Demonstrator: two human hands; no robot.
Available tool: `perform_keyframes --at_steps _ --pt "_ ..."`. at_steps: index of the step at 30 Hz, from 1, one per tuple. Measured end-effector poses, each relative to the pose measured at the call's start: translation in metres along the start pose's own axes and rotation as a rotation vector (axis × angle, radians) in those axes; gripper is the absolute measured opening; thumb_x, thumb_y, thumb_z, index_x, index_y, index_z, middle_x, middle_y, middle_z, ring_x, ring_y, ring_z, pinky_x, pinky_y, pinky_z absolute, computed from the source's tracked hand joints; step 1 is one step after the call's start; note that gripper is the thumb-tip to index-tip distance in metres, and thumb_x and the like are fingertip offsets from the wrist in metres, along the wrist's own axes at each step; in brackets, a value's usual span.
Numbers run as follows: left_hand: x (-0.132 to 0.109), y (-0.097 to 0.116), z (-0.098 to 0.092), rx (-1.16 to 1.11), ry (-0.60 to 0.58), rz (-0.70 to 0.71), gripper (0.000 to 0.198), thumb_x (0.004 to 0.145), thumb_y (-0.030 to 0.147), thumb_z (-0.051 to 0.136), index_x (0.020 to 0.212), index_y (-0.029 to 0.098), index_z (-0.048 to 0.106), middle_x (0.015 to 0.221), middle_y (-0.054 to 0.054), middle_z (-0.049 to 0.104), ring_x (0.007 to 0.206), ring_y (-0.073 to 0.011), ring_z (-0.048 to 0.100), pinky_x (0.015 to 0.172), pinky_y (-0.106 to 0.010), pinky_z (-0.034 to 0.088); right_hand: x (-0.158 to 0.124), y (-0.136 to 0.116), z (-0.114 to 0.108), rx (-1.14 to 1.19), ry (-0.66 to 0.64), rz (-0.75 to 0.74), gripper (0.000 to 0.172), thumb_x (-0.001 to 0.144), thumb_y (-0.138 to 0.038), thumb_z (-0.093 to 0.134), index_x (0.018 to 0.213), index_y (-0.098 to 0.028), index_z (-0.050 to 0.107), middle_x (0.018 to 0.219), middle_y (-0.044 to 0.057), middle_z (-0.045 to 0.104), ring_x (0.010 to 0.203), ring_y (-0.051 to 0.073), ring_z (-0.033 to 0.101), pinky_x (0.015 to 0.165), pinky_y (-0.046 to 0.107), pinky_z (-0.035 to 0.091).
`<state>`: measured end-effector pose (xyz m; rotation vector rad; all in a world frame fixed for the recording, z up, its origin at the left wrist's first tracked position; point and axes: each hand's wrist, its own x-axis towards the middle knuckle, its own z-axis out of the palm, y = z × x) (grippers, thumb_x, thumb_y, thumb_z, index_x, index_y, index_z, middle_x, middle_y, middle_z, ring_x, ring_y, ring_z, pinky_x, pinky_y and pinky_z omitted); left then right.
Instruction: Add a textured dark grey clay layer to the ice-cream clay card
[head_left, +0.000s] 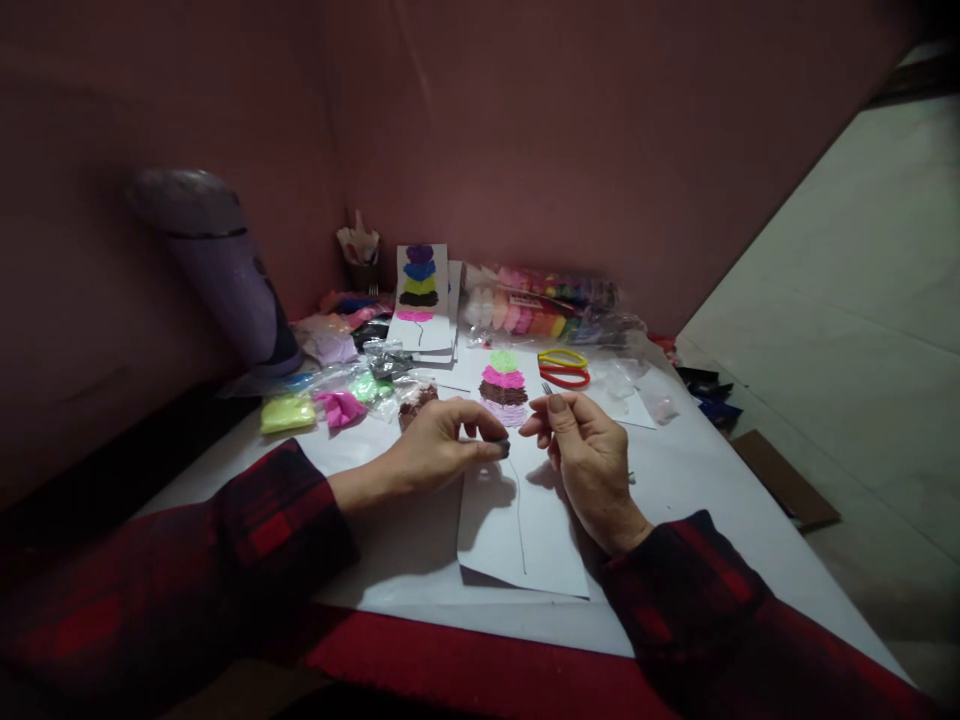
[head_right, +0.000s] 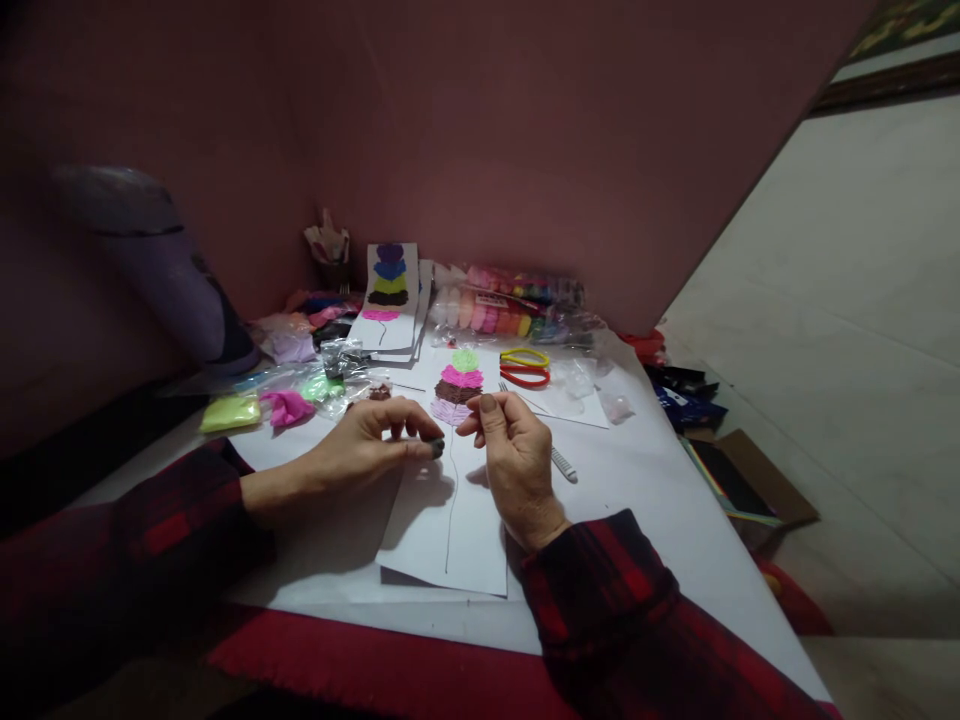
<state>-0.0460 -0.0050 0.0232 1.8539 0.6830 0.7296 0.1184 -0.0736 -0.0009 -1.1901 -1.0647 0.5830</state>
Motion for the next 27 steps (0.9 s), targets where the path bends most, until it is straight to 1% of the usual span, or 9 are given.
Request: perform_keyframes --at_steps 4,8,11,16,19,21,23,25,27 --pt "0.001 0.000 -0.001 -0.350 0.081 -0.099 0.017 0.068 0.024 0.077 0.079 0.013 0.070 0.074 -0.004 0.067 0.069 -0.0126 0.058 0.066 -0.025 0.044 0.000 -0.001 0.000 0.002 -0.007 0.000 0.028 0.092 -0.044 0.056 0.086 -0.018 0.063 0.068 0.002 0.065 0.055 0.010 0.047 0.040 0.019 0.032" --pt "0.001 -0.004 0.000 -0.603 0.047 -0.197 0.021 0.067 0.024 0.080 0.079 0.010 0.069 0.068 -0.002 0.063 0.055 -0.0066 0.053 0.054 -0.019 0.039 0.002 -0.003 0.000 0.015 0.017 -0.031 0.027 0.093 -0.043 0.055 0.085 -0.018 0.063 0.066 0.001 0.065 0.054 0.010 0.047 0.041 0.020 0.032" --pt "0.000 -0.004 0.002 -0.719 0.002 -0.279 0.021 0.070 0.021 0.079 0.084 0.009 0.068 0.070 -0.004 0.064 0.056 -0.0088 0.058 0.052 -0.019 0.042 0.002 -0.003 0.000 0.017 0.049 -0.059 0.028 0.094 -0.042 0.054 0.085 -0.018 0.063 0.065 0.001 0.065 0.053 0.010 0.048 0.043 0.021 0.035" --pt "-0.002 -0.001 0.005 -0.822 0.004 -0.334 0.018 0.075 0.011 0.071 0.091 0.009 0.064 0.076 -0.009 0.067 0.064 -0.0171 0.067 0.053 -0.022 0.049 -0.002 -0.007 0.000 -0.179 -0.055 -0.189 0.019 0.092 -0.037 0.056 0.092 -0.019 0.063 0.077 0.002 0.066 0.064 0.013 0.055 0.051 0.025 0.044" --pt "-0.004 -0.001 0.006 -0.850 0.012 -0.304 0.013 0.077 0.015 0.072 0.083 0.008 0.063 0.074 -0.008 0.066 0.061 -0.0142 0.065 0.052 -0.021 0.049 -0.005 -0.011 0.002 -0.358 -0.185 -0.404 0.020 0.084 -0.031 0.068 0.100 -0.020 0.062 0.093 0.005 0.063 0.074 0.017 0.058 0.053 0.027 0.047" --pt "-0.005 -0.001 0.006 -0.856 0.004 -0.282 0.016 0.076 0.019 0.074 0.080 0.008 0.063 0.072 -0.006 0.066 0.056 -0.0114 0.062 0.051 -0.021 0.050 -0.007 -0.012 0.004 -0.416 -0.235 -0.514 0.023 0.081 -0.024 0.070 0.102 -0.020 0.062 0.095 0.006 0.060 0.078 0.018 0.057 0.055 0.028 0.048" --pt "-0.005 0.000 0.004 -0.854 -0.012 -0.291 0.017 0.076 0.021 0.074 0.081 0.008 0.064 0.073 -0.007 0.067 0.058 -0.0131 0.064 0.052 -0.022 0.051 -0.007 -0.013 0.005 -0.404 -0.219 -0.535 0.016 0.084 -0.019 0.066 0.099 -0.021 0.061 0.092 0.004 0.060 0.078 0.017 0.058 0.058 0.028 0.049" --pt "-0.005 0.003 0.003 -0.863 -0.016 -0.324 0.017 0.077 0.022 0.073 0.083 0.008 0.065 0.078 -0.010 0.069 0.067 -0.0169 0.068 0.054 -0.022 0.050 -0.007 -0.012 0.004 -0.349 -0.140 -0.488 0.010 0.088 -0.018 0.062 0.098 -0.021 0.060 0.089 0.003 0.060 0.077 0.016 0.058 0.060 0.028 0.049" --pt "-0.005 0.005 0.001 -0.886 -0.012 -0.350 0.016 0.076 0.020 0.073 0.081 0.008 0.066 0.081 -0.012 0.069 0.070 -0.0166 0.068 0.055 -0.021 0.049 -0.006 -0.011 0.003 -0.312 -0.057 -0.426 0.012 0.091 -0.020 0.059 0.102 -0.022 0.061 0.093 0.003 0.060 0.081 0.016 0.059 0.062 0.029 0.049"
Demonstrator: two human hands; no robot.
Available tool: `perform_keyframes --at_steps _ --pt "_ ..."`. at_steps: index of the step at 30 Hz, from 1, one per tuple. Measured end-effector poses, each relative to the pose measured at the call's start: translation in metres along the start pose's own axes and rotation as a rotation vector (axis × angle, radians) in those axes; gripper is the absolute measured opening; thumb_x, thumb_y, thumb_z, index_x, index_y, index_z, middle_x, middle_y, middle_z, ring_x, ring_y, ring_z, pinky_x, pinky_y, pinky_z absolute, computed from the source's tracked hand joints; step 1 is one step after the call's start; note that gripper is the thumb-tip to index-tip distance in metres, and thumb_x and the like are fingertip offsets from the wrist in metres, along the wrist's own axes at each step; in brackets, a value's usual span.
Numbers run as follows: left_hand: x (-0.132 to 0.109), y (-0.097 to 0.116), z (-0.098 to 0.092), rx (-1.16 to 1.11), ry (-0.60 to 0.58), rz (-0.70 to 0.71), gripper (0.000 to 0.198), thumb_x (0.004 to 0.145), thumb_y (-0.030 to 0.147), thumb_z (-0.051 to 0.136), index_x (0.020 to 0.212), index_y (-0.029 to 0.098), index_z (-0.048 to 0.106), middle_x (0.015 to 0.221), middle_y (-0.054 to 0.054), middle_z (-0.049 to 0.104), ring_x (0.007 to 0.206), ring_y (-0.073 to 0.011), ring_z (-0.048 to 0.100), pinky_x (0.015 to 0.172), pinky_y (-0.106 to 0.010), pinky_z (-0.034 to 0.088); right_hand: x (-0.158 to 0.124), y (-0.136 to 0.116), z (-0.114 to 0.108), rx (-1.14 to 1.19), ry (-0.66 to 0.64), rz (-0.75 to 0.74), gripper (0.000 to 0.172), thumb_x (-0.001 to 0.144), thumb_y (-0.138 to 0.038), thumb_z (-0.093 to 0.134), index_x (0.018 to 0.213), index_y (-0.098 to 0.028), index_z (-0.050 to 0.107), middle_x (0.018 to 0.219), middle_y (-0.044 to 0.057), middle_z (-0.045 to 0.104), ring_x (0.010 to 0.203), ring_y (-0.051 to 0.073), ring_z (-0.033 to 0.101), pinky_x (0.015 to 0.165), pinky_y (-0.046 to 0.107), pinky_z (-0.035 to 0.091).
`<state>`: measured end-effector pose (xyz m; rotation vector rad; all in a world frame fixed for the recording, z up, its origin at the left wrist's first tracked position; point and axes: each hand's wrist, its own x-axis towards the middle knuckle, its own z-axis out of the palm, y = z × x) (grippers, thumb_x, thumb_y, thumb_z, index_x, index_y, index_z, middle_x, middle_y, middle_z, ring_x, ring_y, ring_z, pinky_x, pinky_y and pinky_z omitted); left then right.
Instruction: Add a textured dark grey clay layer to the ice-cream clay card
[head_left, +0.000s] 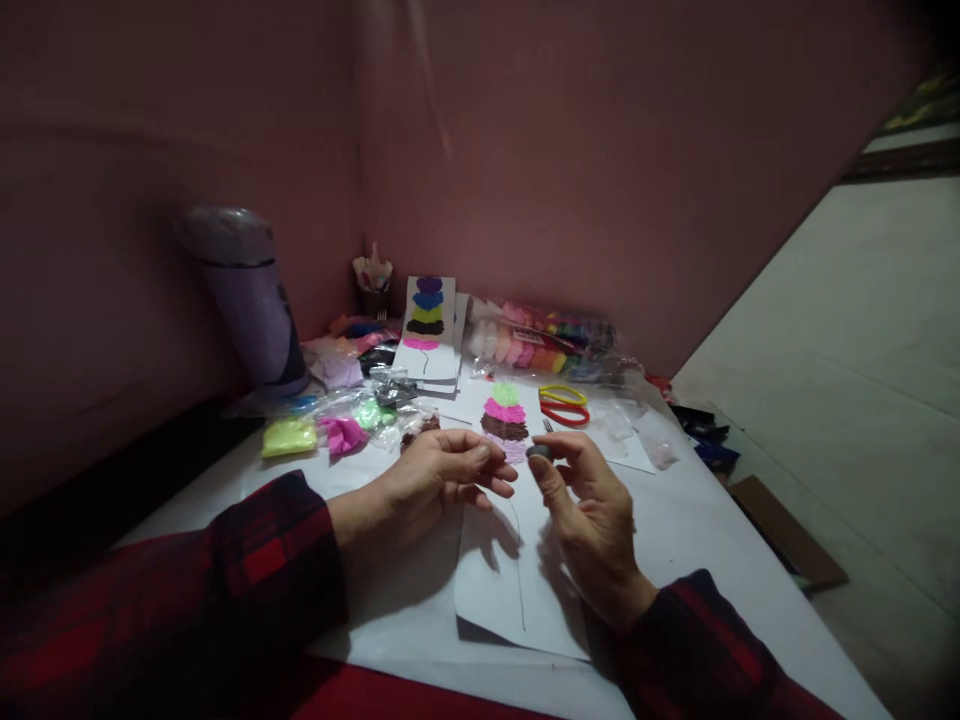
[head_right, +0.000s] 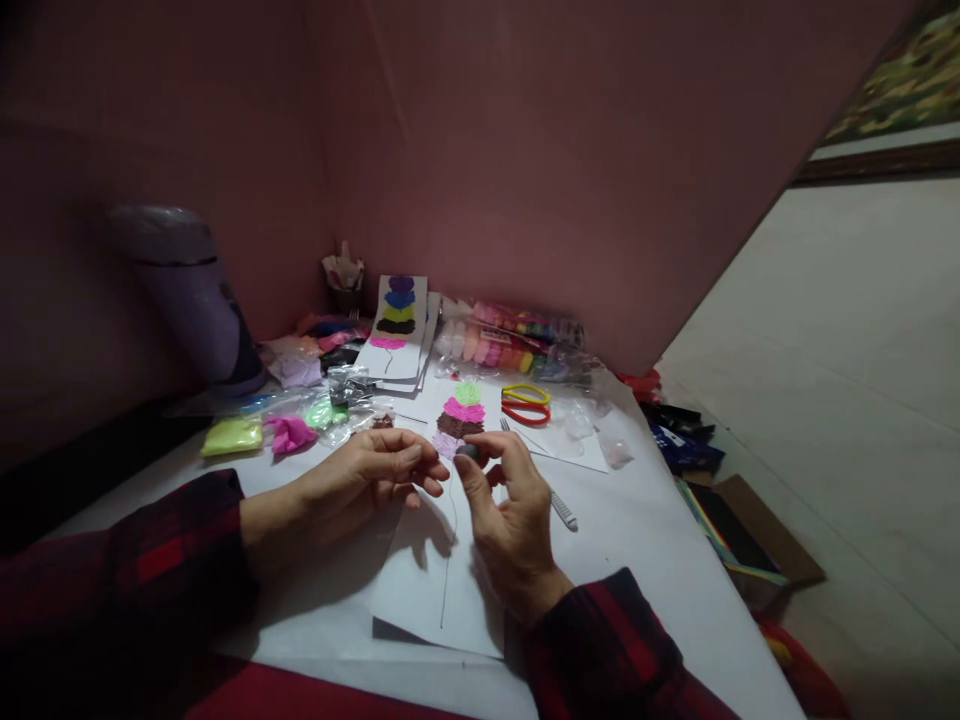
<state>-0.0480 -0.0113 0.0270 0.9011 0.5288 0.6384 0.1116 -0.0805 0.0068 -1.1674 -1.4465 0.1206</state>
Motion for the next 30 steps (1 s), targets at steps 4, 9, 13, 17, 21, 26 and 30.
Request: perform_keyframes --at_steps 4,9,13,17,21,26,30 --pt "-0.003 0.000 0.001 -0.023 -0.041 -0.024 0.020 0.073 0.024 0.077 0.076 0.007 0.066 0.072 -0.007 0.065 0.060 -0.0107 0.060 0.054 -0.020 0.045 -0.001 0.002 -0.002 0.046 0.003 -0.025 0.017 0.092 -0.018 0.058 0.107 -0.024 0.063 0.098 0.003 0.059 0.088 0.017 0.060 0.064 0.029 0.049" --pt "-0.005 -0.003 0.000 -0.011 -0.054 -0.037 0.025 0.071 0.029 0.079 0.077 0.008 0.067 0.072 -0.006 0.063 0.060 -0.0098 0.057 0.054 -0.020 0.040 -0.003 -0.003 -0.002 0.050 -0.065 -0.108 0.023 0.091 -0.012 0.059 0.109 -0.024 0.066 0.094 0.003 0.059 0.086 0.016 0.061 0.070 0.031 0.051" --pt "-0.005 -0.001 -0.001 -0.027 -0.066 -0.067 0.026 0.072 0.030 0.078 0.077 0.009 0.064 0.071 -0.005 0.061 0.058 -0.0099 0.056 0.054 -0.021 0.039 -0.005 -0.006 -0.002 0.075 -0.021 -0.081 0.025 0.092 -0.012 0.056 0.112 -0.025 0.064 0.098 0.004 0.058 0.088 0.017 0.062 0.074 0.034 0.052" --pt "-0.004 -0.002 -0.002 -0.052 -0.114 -0.076 0.026 0.073 0.029 0.078 0.078 0.009 0.062 0.070 -0.003 0.060 0.057 -0.0089 0.055 0.055 -0.021 0.038 -0.004 -0.007 -0.001 0.021 -0.101 -0.194 0.026 0.088 -0.008 0.060 0.109 -0.024 0.067 0.094 0.004 0.060 0.086 0.016 0.060 0.071 0.030 0.052" --pt "-0.003 -0.005 -0.005 -0.109 -0.160 -0.115 0.023 0.075 0.027 0.076 0.078 0.009 0.062 0.069 -0.003 0.058 0.055 -0.0080 0.053 0.055 -0.020 0.037 -0.005 -0.006 -0.002 0.050 -0.019 -0.159 0.028 0.090 -0.008 0.057 0.112 -0.024 0.065 0.097 0.004 0.059 0.086 0.017 0.062 0.074 0.033 0.053" --pt "-0.004 -0.006 -0.006 -0.148 -0.192 -0.155 0.022 0.075 0.025 0.076 0.076 0.009 0.061 0.068 -0.002 0.058 0.055 -0.0075 0.052 0.056 -0.020 0.039 -0.005 -0.007 -0.002 0.050 -0.107 -0.183 0.032 0.088 -0.006 0.059 0.112 -0.026 0.067 0.095 0.004 0.058 0.084 0.016 0.061 0.069 0.030 0.053" --pt "-0.004 -0.005 -0.004 -0.128 -0.180 -0.134 0.023 0.074 0.026 0.077 0.079 0.008 0.064 0.069 -0.003 0.060 0.055 -0.0076 0.054 0.055 -0.020 0.041 -0.004 -0.008 -0.003 0.041 -0.073 -0.178 0.033 0.088 -0.005 0.059 0.112 -0.027 0.067 0.095 0.003 0.060 0.084 0.016 0.061 0.068 0.030 0.053"
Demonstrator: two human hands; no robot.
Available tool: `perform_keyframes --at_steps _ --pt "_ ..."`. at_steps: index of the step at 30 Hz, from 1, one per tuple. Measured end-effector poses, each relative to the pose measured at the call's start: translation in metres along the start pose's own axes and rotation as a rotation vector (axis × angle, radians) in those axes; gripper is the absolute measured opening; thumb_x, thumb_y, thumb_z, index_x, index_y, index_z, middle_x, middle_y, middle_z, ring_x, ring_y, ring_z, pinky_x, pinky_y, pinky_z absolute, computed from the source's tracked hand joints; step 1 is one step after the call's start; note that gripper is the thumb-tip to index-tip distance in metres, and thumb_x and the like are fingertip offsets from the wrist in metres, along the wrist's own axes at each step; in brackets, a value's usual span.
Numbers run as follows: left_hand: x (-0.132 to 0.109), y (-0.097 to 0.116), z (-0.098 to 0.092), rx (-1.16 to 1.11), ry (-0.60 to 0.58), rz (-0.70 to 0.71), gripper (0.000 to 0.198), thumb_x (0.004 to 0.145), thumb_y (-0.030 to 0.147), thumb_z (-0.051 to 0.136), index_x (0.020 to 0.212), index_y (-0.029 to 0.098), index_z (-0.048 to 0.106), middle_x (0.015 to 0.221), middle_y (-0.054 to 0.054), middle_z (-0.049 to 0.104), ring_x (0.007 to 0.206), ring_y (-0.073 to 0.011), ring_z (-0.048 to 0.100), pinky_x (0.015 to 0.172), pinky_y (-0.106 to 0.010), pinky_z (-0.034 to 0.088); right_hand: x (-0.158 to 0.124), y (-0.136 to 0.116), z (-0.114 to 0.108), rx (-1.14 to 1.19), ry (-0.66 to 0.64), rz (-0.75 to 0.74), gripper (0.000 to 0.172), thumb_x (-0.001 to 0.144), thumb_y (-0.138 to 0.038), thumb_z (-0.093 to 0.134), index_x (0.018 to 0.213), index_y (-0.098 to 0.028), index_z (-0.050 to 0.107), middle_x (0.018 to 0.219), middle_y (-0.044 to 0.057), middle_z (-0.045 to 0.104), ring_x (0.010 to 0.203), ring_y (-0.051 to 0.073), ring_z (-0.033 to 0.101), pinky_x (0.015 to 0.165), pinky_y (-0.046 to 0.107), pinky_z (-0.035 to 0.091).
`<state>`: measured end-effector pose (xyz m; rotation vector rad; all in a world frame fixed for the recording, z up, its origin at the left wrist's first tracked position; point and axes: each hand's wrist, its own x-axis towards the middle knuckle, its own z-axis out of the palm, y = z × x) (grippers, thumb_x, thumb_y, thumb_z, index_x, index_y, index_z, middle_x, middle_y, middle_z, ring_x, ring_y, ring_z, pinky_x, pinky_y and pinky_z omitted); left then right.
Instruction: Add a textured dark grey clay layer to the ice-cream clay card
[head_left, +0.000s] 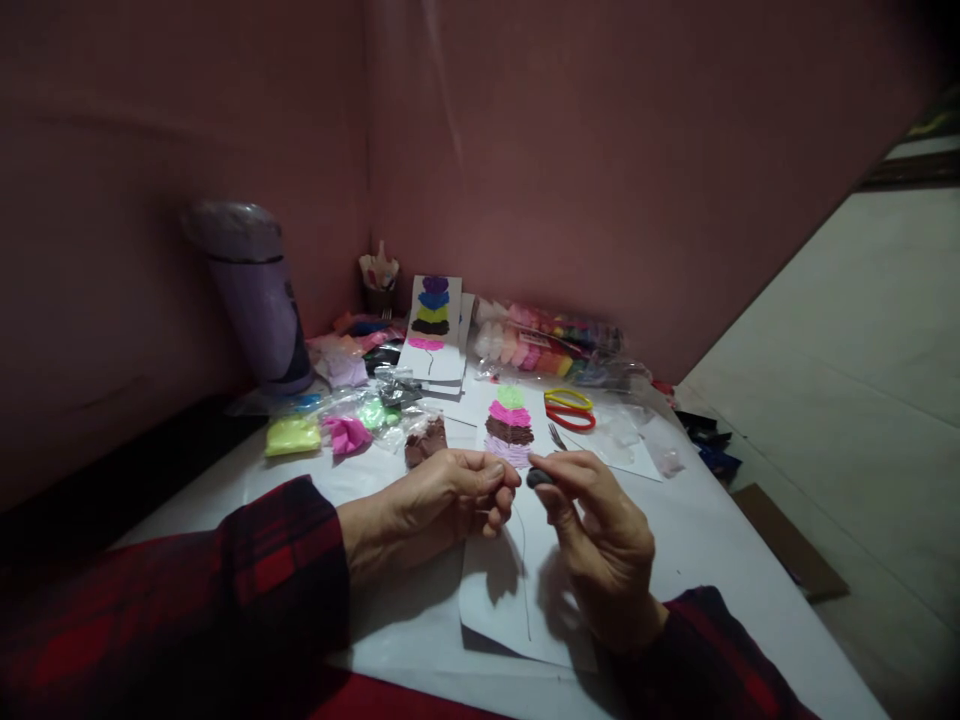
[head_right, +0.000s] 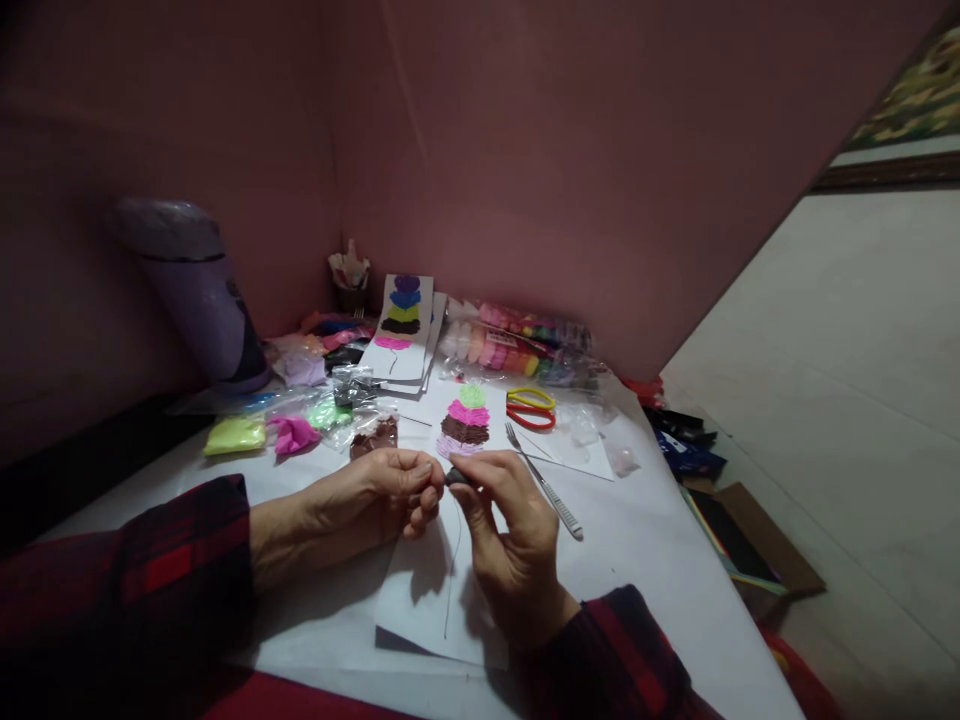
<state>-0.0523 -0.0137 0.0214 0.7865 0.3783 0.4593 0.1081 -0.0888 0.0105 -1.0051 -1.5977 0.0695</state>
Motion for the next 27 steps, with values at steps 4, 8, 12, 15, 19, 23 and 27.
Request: perform_keyframes --at_steps 4,8,12,15,19,23,27 --pt "0.0008 -0.0001 0.0032 0.068 0.051 0.048 0.030 0.071 0.032 0.080 0.085 0.007 0.069 0.070 -0.005 0.063 0.054 -0.0087 0.056 0.050 -0.020 0.041 -0.0019 0.0021 -0.0009 -0.001 0.041 0.018 0.030 0.089 -0.008 0.058 0.112 -0.026 0.066 0.096 0.004 0.060 0.086 0.017 0.061 0.069 0.031 0.053" --pt "0.0021 -0.0024 0.0058 0.195 0.118 0.113 0.032 0.067 0.036 0.082 0.078 0.009 0.069 0.062 -0.004 0.063 0.046 -0.0075 0.052 0.043 -0.019 0.037 -0.0051 0.0048 -0.0005 0.006 0.049 0.083 0.028 0.091 -0.013 0.056 0.115 -0.025 0.063 0.098 0.005 0.061 0.086 0.019 0.062 0.065 0.032 0.053" --pt "0.0022 -0.0027 0.0072 0.344 0.154 0.194 0.038 0.065 0.044 0.082 0.064 0.011 0.062 0.056 -0.002 0.061 0.040 -0.0066 0.046 0.039 -0.020 0.033 -0.0071 0.0034 0.0000 0.022 0.029 0.129 0.021 0.091 -0.017 0.057 0.110 -0.024 0.063 0.093 0.004 0.062 0.078 0.017 0.063 0.058 0.029 0.052" --pt "0.0015 -0.0019 0.0079 0.382 0.166 0.179 0.043 0.060 0.048 0.083 0.064 0.012 0.062 0.054 -0.001 0.059 0.041 -0.0068 0.046 0.041 -0.020 0.034 -0.0062 -0.0009 0.0002 0.042 -0.010 0.095 0.017 0.092 -0.017 0.056 0.106 -0.023 0.064 0.089 0.004 0.063 0.073 0.016 0.062 0.055 0.028 0.051" --pt "0.0018 -0.0018 0.0073 0.388 0.156 0.167 0.045 0.056 0.049 0.084 0.063 0.012 0.061 0.052 -0.001 0.058 0.040 -0.0066 0.046 0.041 -0.019 0.033 -0.0047 -0.0043 0.0006 0.110 -0.041 0.060 0.017 0.091 -0.015 0.056 0.105 -0.023 0.064 0.086 0.004 0.062 0.068 0.015 0.060 0.052 0.027 0.050" --pt "0.0026 -0.0033 0.0057 0.379 0.127 0.118 0.041 0.058 0.046 0.084 0.069 0.012 0.063 0.055 -0.002 0.062 0.040 -0.0074 0.048 0.040 -0.020 0.035 -0.0047 -0.0033 0.0000 0.148 0.069 0.130 0.019 0.094 -0.016 0.053 0.107 -0.024 0.063 0.087 0.003 0.060 0.060 0.012 0.056 0.049 0.026 0.048" --pt "0.0019 -0.0043 0.0053 0.371 0.105 0.135 0.040 0.058 0.043 0.085 0.067 0.011 0.063 0.054 0.000 0.060 0.040 -0.0062 0.047 0.040 -0.019 0.035 -0.0044 -0.0033 -0.0009 0.132 -0.039 0.036 0.020 0.092 -0.015 0.056 0.108 -0.024 0.064 0.087 0.003 0.061 0.066 0.013 0.057 0.051 0.026 0.047"
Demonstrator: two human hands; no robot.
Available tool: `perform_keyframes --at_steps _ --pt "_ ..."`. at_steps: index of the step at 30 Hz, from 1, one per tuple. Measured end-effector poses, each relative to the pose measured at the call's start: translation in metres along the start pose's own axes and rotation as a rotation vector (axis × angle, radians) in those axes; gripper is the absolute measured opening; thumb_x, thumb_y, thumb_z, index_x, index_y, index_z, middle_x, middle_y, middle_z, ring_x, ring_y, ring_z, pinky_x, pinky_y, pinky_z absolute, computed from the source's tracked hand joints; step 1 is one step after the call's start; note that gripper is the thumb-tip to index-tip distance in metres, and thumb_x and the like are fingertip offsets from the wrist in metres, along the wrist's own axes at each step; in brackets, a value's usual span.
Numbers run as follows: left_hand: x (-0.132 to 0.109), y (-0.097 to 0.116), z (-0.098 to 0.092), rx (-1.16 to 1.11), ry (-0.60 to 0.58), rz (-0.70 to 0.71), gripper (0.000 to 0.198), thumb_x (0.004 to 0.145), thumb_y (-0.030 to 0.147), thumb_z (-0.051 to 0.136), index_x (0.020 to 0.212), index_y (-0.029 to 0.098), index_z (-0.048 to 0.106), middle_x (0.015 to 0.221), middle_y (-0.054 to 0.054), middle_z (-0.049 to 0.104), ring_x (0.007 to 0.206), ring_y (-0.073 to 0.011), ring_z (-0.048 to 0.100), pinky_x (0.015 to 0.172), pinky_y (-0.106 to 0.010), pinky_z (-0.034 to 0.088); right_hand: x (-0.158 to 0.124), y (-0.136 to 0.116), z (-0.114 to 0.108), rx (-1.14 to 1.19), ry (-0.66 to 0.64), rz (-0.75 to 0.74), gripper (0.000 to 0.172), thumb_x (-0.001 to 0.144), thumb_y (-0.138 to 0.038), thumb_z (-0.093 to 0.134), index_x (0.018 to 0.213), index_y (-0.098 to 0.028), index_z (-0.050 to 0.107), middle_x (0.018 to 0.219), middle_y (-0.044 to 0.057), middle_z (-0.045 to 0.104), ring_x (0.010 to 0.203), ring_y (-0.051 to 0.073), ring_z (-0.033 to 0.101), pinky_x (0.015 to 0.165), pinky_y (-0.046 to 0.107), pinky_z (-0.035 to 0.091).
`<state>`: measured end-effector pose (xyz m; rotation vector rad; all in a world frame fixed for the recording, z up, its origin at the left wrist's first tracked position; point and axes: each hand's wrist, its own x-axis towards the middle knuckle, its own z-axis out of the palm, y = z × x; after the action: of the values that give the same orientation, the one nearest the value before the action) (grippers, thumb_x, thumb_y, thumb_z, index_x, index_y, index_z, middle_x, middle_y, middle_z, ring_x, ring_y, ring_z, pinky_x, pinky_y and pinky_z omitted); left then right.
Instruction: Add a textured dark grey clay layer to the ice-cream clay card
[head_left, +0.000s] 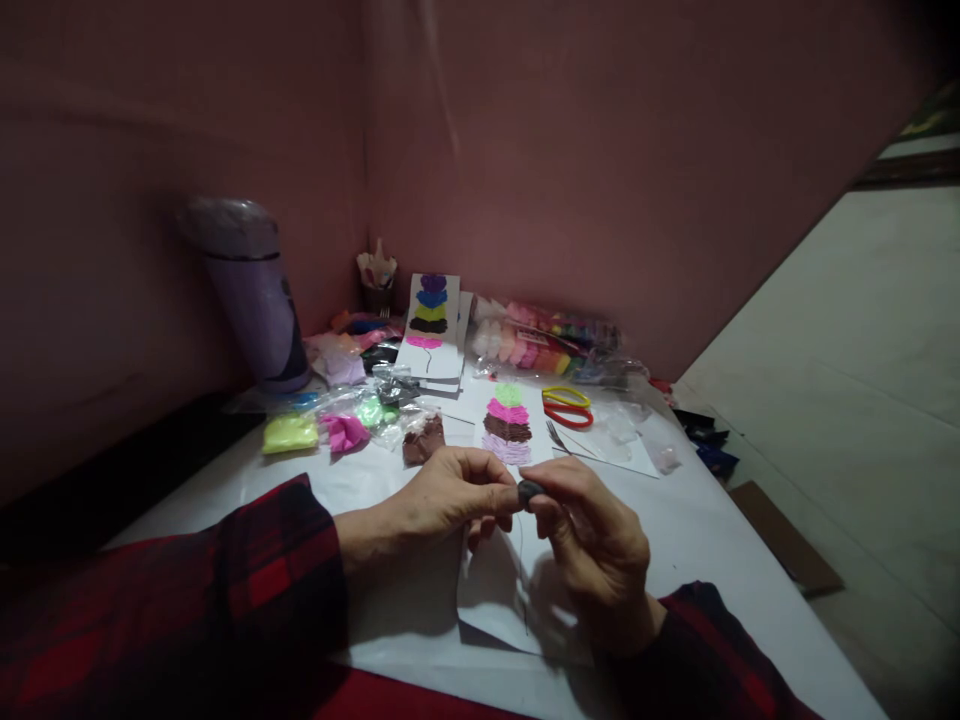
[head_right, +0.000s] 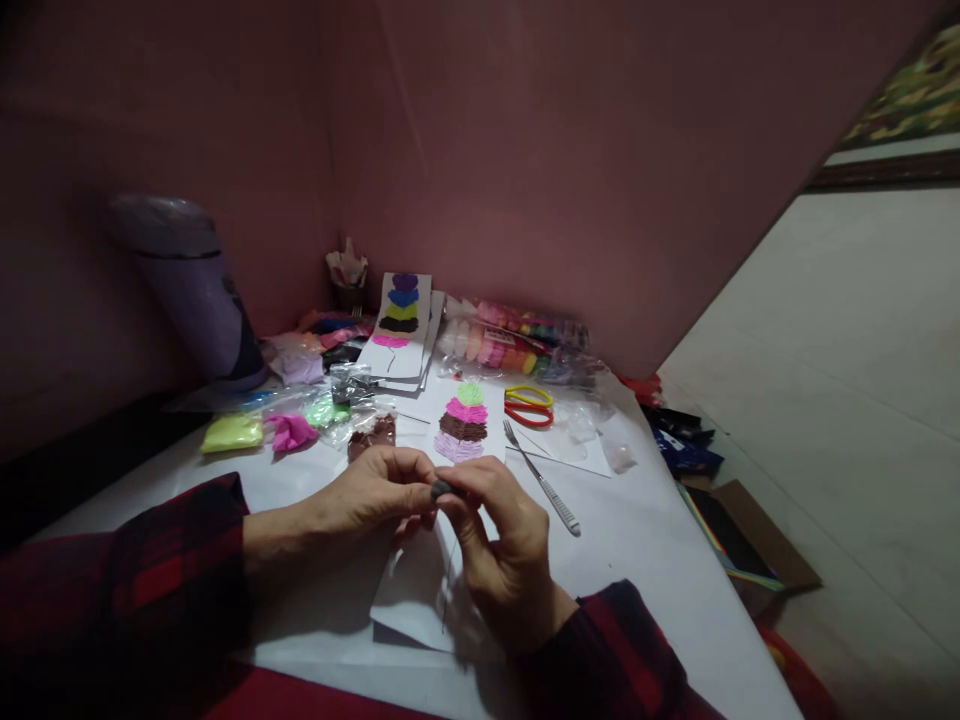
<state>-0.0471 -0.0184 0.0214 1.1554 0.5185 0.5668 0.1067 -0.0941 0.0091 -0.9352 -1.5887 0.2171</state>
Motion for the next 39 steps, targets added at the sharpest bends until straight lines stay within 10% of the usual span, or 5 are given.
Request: perform_keyframes --at_steps 10,20,39 --pt "-0.001 0.005 -0.004 -0.438 -0.083 -0.070 0.020 0.081 0.010 0.066 0.100 0.006 0.063 0.092 -0.016 0.070 0.081 -0.0208 0.070 0.072 -0.027 0.051 0.000 0.000 0.006 0.088 0.195 0.267 0.017 0.097 -0.031 0.050 0.099 -0.020 0.062 0.074 0.000 0.062 0.051 0.010 0.051 0.048 0.025 0.047" --pt "0.000 0.002 -0.010 -0.503 -0.114 -0.075 0.028 0.083 0.026 0.063 0.104 0.007 0.066 0.102 -0.017 0.071 0.096 -0.0264 0.067 0.086 -0.037 0.048 0.006 0.005 0.000 -0.246 0.084 -0.058 0.015 0.087 -0.012 0.061 0.096 -0.023 0.066 0.093 0.004 0.056 0.084 0.018 0.056 0.059 0.029 0.047" --pt "-0.004 0.013 -0.004 -0.627 -0.035 -0.191 0.046 0.098 0.037 0.034 0.110 0.001 0.061 0.101 -0.023 0.071 0.100 -0.0309 0.067 0.098 -0.045 0.041 0.009 0.009 -0.003 -0.236 0.136 -0.104 0.013 0.090 -0.011 0.057 0.098 -0.020 0.063 0.095 0.005 0.060 0.091 0.020 0.057 0.070 0.033 0.047"
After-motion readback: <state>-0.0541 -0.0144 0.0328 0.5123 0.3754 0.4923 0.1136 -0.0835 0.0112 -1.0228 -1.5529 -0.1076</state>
